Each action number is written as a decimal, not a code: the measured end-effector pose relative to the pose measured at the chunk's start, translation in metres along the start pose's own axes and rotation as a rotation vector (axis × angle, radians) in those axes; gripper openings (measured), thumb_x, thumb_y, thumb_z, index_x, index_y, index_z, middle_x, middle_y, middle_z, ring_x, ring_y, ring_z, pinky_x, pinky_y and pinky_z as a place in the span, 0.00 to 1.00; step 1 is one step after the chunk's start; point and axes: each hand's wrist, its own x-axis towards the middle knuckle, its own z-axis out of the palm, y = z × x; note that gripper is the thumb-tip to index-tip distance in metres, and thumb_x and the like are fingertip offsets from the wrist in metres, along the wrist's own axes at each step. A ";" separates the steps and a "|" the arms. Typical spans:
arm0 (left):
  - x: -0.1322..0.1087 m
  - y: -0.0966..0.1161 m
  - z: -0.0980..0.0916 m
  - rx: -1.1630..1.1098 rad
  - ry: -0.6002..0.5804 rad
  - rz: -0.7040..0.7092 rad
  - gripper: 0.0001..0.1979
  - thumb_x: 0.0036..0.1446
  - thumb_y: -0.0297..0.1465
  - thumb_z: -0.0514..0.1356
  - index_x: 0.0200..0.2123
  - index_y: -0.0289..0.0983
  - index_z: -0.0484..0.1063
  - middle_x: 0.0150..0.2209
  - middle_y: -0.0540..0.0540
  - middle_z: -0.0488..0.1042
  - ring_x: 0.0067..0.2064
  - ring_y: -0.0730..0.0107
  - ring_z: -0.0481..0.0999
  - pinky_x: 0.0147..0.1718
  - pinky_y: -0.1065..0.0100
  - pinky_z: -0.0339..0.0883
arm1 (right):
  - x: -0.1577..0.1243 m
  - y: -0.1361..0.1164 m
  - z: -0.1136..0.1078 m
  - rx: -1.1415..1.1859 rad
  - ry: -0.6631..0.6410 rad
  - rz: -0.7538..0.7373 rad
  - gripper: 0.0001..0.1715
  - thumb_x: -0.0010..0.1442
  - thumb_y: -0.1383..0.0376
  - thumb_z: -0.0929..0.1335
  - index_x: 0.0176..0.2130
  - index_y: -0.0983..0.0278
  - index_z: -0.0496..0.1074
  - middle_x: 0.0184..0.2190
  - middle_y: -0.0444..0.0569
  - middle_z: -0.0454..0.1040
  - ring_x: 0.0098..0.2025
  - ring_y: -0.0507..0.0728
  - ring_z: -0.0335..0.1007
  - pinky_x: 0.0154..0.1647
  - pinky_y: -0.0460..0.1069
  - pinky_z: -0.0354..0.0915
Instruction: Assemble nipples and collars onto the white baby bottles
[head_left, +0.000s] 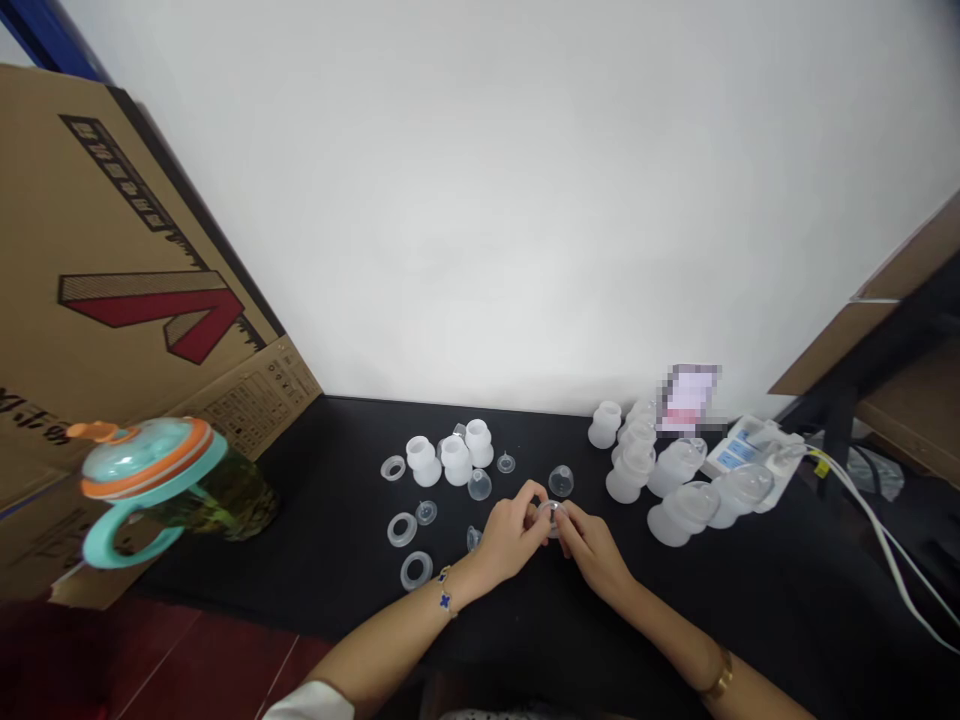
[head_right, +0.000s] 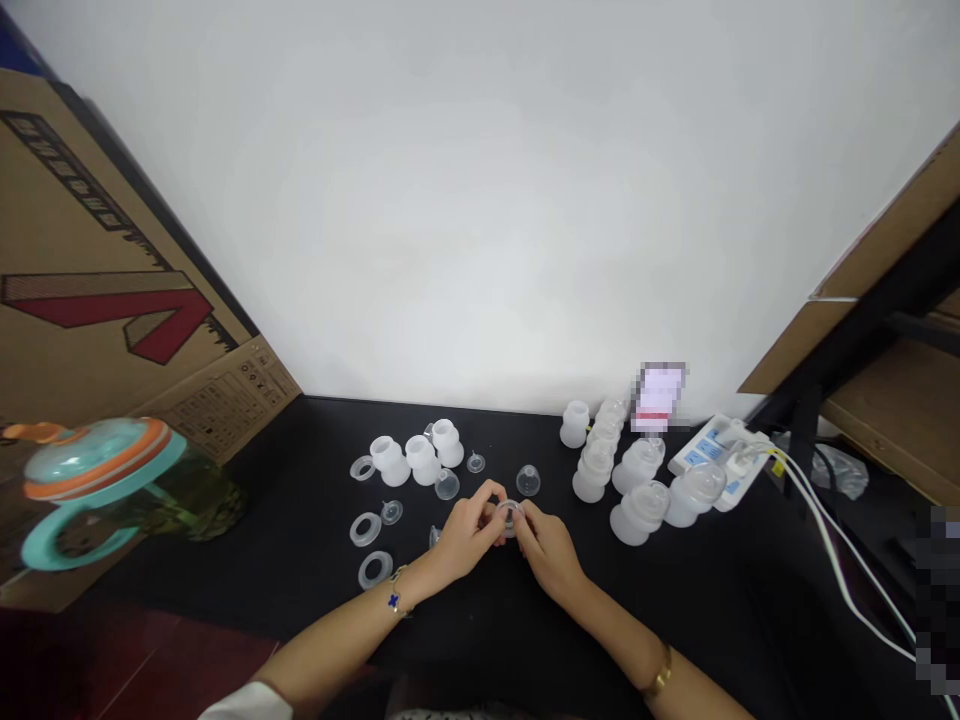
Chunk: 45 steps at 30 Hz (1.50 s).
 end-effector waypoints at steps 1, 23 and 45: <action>0.000 0.000 0.000 -0.026 -0.008 -0.008 0.07 0.66 0.38 0.54 0.42 0.42 0.65 0.21 0.55 0.73 0.25 0.67 0.77 0.26 0.72 0.64 | 0.000 0.000 0.000 -0.008 0.004 -0.001 0.25 0.70 0.51 0.58 0.26 0.60 0.62 0.18 0.40 0.64 0.22 0.53 0.62 0.26 0.47 0.53; 0.001 0.000 0.000 -0.161 -0.065 -0.013 0.12 0.67 0.39 0.52 0.49 0.39 0.65 0.27 0.52 0.77 0.17 0.76 0.70 0.17 0.77 0.58 | 0.001 -0.002 0.000 0.124 0.014 0.001 0.24 0.69 0.50 0.60 0.29 0.62 0.68 0.21 0.41 0.66 0.23 0.52 0.62 0.25 0.46 0.55; 0.001 0.000 0.001 0.120 -0.004 0.020 0.14 0.57 0.25 0.55 0.47 0.41 0.66 0.21 0.58 0.67 0.21 0.74 0.67 0.23 0.74 0.54 | 0.005 0.001 -0.001 0.102 -0.059 0.011 0.23 0.67 0.52 0.63 0.27 0.63 0.69 0.18 0.40 0.64 0.22 0.52 0.61 0.25 0.47 0.54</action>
